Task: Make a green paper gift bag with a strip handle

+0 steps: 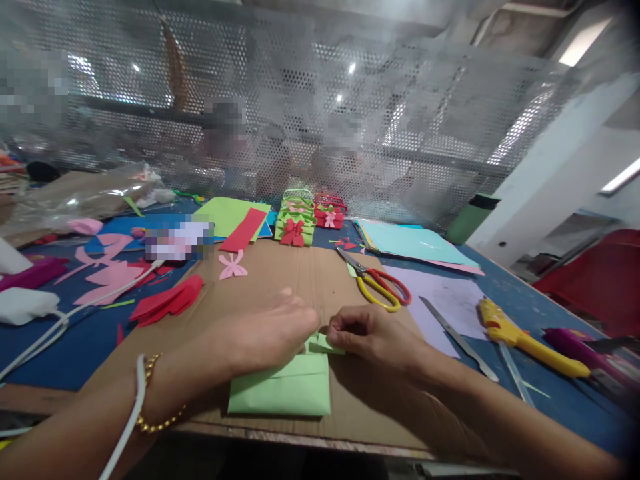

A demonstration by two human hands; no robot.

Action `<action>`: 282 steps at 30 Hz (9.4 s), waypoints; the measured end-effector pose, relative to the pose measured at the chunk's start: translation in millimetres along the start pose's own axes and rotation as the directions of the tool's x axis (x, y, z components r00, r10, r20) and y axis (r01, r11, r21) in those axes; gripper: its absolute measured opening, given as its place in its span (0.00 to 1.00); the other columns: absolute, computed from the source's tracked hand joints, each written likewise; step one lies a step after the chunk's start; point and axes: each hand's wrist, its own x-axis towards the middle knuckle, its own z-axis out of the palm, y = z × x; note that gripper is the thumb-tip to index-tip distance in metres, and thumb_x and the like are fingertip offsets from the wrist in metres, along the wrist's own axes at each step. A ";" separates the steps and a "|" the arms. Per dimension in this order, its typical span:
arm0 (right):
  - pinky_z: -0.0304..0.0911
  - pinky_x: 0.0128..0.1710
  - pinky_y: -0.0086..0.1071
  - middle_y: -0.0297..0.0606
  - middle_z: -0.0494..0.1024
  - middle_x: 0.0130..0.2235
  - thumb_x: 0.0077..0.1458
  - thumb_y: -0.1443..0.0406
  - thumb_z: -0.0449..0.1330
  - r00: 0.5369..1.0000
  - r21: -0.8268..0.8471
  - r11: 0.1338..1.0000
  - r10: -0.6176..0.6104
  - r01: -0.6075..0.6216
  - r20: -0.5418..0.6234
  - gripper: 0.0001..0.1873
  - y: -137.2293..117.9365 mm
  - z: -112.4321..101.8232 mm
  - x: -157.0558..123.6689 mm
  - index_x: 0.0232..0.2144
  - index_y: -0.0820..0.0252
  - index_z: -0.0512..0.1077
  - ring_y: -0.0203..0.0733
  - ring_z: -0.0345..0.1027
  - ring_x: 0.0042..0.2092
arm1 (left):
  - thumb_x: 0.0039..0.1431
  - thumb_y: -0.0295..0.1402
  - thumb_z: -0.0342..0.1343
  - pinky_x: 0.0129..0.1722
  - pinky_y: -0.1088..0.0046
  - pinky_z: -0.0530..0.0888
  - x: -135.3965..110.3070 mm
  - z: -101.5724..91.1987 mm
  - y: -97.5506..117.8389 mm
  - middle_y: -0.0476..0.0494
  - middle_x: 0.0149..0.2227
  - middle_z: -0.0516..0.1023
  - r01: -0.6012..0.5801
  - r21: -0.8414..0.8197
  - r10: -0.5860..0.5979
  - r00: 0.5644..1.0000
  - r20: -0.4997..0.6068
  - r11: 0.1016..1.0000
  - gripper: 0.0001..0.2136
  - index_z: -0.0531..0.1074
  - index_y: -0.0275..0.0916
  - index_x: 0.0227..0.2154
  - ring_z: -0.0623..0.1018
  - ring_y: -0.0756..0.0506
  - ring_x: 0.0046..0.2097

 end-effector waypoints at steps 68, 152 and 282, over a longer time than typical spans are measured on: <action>0.48 0.25 0.30 0.32 0.74 0.24 0.48 0.68 0.62 0.982 -0.533 0.833 0.057 -0.147 -0.181 0.03 -26.0 20.8 5.5 0.25 0.60 0.76 0.34 0.58 0.26 | 0.64 0.27 0.50 0.32 0.67 0.66 2.9 0.6 -1.3 0.42 0.33 0.79 0.016 -0.056 -0.012 0.998 0.063 0.998 0.08 0.73 0.38 0.31 0.75 0.41 0.36; 0.49 0.38 0.40 0.37 0.71 0.38 0.61 0.64 0.61 0.827 -0.746 0.423 -0.475 0.514 0.300 0.04 -9.3 5.8 -17.3 0.34 0.58 0.75 0.41 0.57 0.38 | 0.64 0.28 0.53 0.31 0.70 0.60 4.0 -5.3 1.9 0.46 0.31 0.75 0.073 -0.092 -0.060 0.989 0.137 0.993 0.07 0.72 0.38 0.30 0.72 0.43 0.37; 0.65 0.33 0.33 0.41 0.81 0.28 0.54 0.40 0.60 0.895 0.196 0.935 -0.199 0.296 -0.399 0.32 -10.5 24.4 -73.2 0.36 0.64 0.81 0.41 0.72 0.31 | 0.51 0.40 0.67 0.36 0.74 0.71 -90.1 51.6 54.9 0.45 0.31 0.79 -0.232 -0.942 -0.491 0.808 -0.325 0.242 0.15 0.79 0.34 0.36 0.75 0.46 0.35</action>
